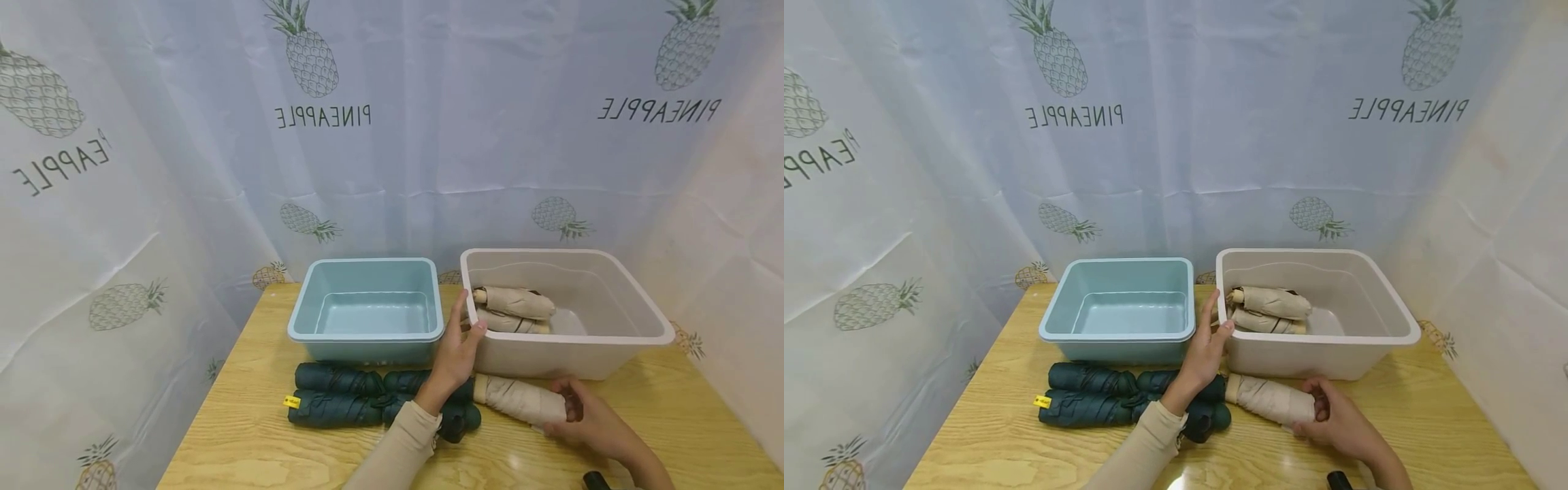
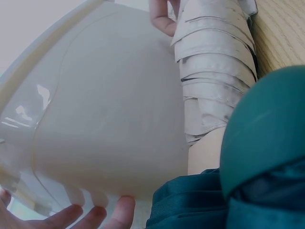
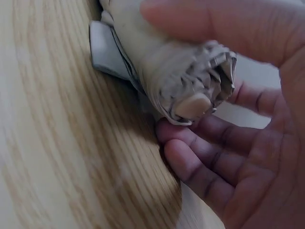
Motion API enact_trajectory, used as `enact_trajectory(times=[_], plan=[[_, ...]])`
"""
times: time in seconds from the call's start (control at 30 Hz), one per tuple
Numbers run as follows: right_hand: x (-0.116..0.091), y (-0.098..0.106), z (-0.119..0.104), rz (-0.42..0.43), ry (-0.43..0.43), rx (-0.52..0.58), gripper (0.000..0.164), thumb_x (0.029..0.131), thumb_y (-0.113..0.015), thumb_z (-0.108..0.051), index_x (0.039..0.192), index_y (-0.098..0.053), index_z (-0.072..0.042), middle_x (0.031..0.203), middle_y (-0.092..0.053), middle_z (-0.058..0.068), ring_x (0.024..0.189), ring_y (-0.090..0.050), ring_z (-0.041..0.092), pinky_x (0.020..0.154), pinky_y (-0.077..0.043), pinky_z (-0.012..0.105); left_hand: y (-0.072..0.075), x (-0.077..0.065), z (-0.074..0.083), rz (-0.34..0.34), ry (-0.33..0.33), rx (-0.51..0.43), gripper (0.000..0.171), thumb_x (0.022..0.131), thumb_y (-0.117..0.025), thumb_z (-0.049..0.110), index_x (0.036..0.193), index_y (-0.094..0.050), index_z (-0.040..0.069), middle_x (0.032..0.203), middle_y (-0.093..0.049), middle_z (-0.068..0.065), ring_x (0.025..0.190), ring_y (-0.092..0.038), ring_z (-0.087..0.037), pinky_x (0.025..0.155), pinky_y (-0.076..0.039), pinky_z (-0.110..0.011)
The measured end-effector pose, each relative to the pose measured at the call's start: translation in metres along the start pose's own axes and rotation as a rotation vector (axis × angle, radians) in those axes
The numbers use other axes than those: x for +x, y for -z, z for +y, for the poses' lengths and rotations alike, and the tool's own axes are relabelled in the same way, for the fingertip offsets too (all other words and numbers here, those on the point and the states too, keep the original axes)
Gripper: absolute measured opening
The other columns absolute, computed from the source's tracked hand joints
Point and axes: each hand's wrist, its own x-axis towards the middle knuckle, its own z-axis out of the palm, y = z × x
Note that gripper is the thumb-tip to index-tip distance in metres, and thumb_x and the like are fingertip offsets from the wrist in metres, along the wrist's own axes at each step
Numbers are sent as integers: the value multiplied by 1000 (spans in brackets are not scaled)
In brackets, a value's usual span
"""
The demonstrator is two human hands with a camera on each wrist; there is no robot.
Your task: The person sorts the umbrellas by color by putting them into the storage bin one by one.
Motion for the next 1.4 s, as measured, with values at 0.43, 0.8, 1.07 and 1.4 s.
enact_trajectory(times=[0.43, 0.8, 1.07, 1.4], plan=[[-1, 5, -1, -182, -30, 387, 64, 95, -66, -4, 146, -29, 3, 116, -63, 18, 95, -74, 21, 75, -62, 39, -1, -1, -1, 10, 4, 5, 65, 103, -50, 47, 161, -19, 48, 151, -52, -10, 130, -60, -30, 96, -55, -43], [-2, 0, -7, -47, 170, 531, 50, 96, -55, 11, 140, -37, -1, 124, -53, -8, 91, -75, 22, 73, -61, 49, -1, -1, -1, -4, -5, 4, 66, 103, -49, 47, 161, -18, 47, 150, -52, -9, 130, -60, -30, 96, -54, -43], [-2, 1, -18, 49, -71, 406, 51, 100, -60, -7, 143, -34, 6, 147, -34, 21, 106, -63, 4, 79, -62, 44, -1, -1, -1, 4, 1, 10, 66, 103, -50, 48, 161, -18, 48, 154, -49, -10, 130, -60, -31, 97, -54, -45], [-2, 1, -22, 148, -48, 382, 39, 94, -66, 1, 131, -51, -2, 123, -52, -17, 86, -71, 14, 72, -62, 39, -1, 0, -1, 2, 0, 4, 65, 103, -49, 48, 160, -18, 49, 160, -41, -6, 131, -59, -32, 98, -53, -46]])
